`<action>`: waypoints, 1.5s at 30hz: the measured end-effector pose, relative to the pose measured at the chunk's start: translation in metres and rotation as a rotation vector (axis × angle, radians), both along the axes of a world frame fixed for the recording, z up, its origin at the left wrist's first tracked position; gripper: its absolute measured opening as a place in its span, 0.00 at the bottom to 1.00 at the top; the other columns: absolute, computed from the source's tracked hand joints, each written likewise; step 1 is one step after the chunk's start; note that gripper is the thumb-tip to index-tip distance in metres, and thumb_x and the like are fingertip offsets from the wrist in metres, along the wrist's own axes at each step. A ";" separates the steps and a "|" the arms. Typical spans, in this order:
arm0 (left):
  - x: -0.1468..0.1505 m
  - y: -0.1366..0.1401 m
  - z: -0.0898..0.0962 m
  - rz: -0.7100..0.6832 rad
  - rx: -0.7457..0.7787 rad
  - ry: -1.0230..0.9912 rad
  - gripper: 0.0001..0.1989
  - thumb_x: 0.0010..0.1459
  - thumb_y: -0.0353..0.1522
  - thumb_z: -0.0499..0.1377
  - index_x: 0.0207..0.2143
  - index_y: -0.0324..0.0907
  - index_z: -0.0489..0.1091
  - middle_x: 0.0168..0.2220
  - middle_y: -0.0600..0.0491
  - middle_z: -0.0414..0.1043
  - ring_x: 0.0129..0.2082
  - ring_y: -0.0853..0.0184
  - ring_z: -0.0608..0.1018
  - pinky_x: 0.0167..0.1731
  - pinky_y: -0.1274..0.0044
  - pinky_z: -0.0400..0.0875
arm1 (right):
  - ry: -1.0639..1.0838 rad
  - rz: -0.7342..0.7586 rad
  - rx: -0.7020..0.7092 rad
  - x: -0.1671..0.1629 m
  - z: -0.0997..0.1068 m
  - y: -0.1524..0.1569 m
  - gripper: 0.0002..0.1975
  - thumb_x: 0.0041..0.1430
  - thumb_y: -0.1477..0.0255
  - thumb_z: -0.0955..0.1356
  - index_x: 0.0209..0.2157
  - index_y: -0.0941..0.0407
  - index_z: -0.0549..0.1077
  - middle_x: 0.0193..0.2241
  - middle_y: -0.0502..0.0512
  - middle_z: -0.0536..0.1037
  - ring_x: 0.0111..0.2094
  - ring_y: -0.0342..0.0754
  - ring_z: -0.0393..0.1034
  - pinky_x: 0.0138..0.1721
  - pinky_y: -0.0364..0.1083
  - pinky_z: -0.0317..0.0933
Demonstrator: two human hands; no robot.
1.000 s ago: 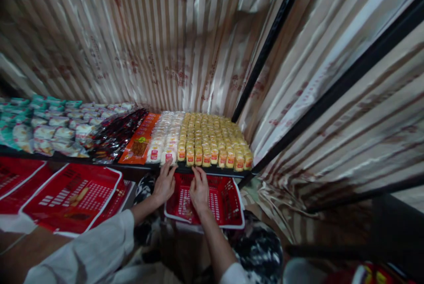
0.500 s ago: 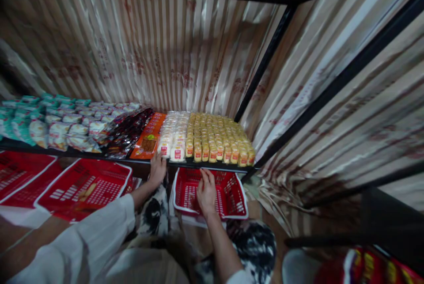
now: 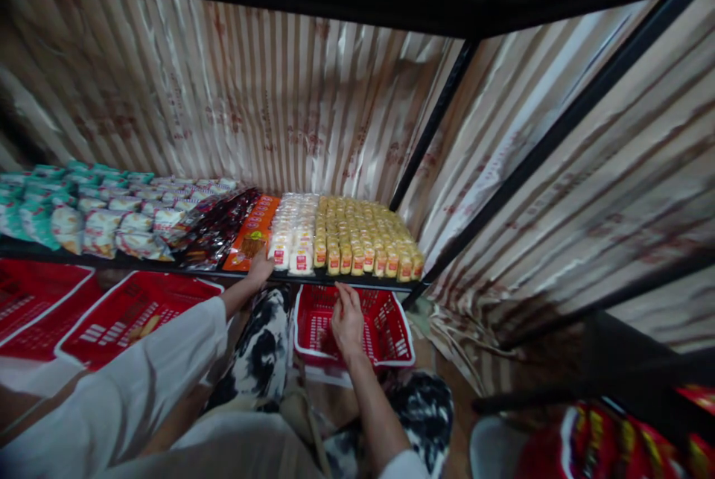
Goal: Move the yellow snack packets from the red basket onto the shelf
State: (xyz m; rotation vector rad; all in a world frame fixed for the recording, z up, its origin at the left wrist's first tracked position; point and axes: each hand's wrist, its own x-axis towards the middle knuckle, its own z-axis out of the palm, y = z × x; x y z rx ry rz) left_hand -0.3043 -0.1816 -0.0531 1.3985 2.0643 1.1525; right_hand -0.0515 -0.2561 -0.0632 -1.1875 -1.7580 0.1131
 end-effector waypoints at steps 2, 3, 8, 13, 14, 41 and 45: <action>0.002 0.002 0.000 0.005 -0.024 0.030 0.22 0.52 0.23 0.51 0.52 0.31 0.64 0.51 0.39 0.69 0.53 0.59 0.70 0.54 0.70 0.61 | -0.013 0.032 -0.019 -0.001 -0.002 0.000 0.21 0.57 0.78 0.58 0.50 0.55 0.70 0.44 0.59 0.72 0.46 0.48 0.69 0.49 0.50 0.65; 0.003 0.003 0.000 0.003 -0.031 0.044 0.22 0.52 0.23 0.51 0.51 0.31 0.65 0.50 0.39 0.70 0.52 0.60 0.71 0.54 0.71 0.62 | -0.022 0.049 -0.032 -0.002 -0.003 0.000 0.21 0.56 0.79 0.58 0.50 0.55 0.70 0.44 0.59 0.72 0.46 0.48 0.69 0.49 0.49 0.66; 0.003 0.008 -0.001 -0.001 -0.044 0.114 0.22 0.53 0.24 0.52 0.51 0.31 0.65 0.50 0.39 0.70 0.52 0.59 0.71 0.54 0.71 0.61 | -0.039 0.106 -0.080 -0.021 -0.011 0.008 0.22 0.55 0.80 0.58 0.48 0.54 0.72 0.44 0.59 0.73 0.45 0.47 0.70 0.48 0.48 0.67; -0.004 0.015 -0.008 -0.008 -0.046 0.217 0.22 0.54 0.25 0.53 0.52 0.33 0.64 0.50 0.41 0.70 0.53 0.59 0.70 0.54 0.69 0.62 | -0.070 0.236 -0.110 -0.053 -0.013 0.030 0.23 0.53 0.82 0.59 0.47 0.54 0.73 0.46 0.58 0.73 0.47 0.46 0.69 0.51 0.47 0.65; -0.006 0.017 -0.011 -0.009 -0.042 0.223 0.22 0.54 0.26 0.53 0.52 0.33 0.64 0.50 0.41 0.70 0.53 0.59 0.70 0.54 0.69 0.62 | -0.083 0.255 -0.119 -0.061 -0.014 0.035 0.23 0.53 0.83 0.58 0.47 0.54 0.73 0.47 0.59 0.72 0.48 0.46 0.69 0.51 0.47 0.64; -0.026 0.030 -0.030 -0.179 0.092 0.149 0.25 0.52 0.27 0.54 0.55 0.34 0.61 0.51 0.41 0.68 0.52 0.57 0.70 0.53 0.66 0.63 | -0.406 -0.005 -0.064 -0.118 -0.010 0.088 0.26 0.57 0.73 0.63 0.58 0.54 0.62 0.60 0.61 0.60 0.58 0.60 0.54 0.52 0.58 0.62; -0.028 0.029 -0.031 -0.206 0.108 0.140 0.26 0.53 0.27 0.54 0.55 0.34 0.60 0.51 0.40 0.68 0.51 0.57 0.69 0.53 0.64 0.63 | -0.396 -0.029 -0.071 -0.122 -0.012 0.091 0.25 0.58 0.74 0.62 0.58 0.55 0.61 0.61 0.61 0.58 0.62 0.60 0.47 0.54 0.59 0.60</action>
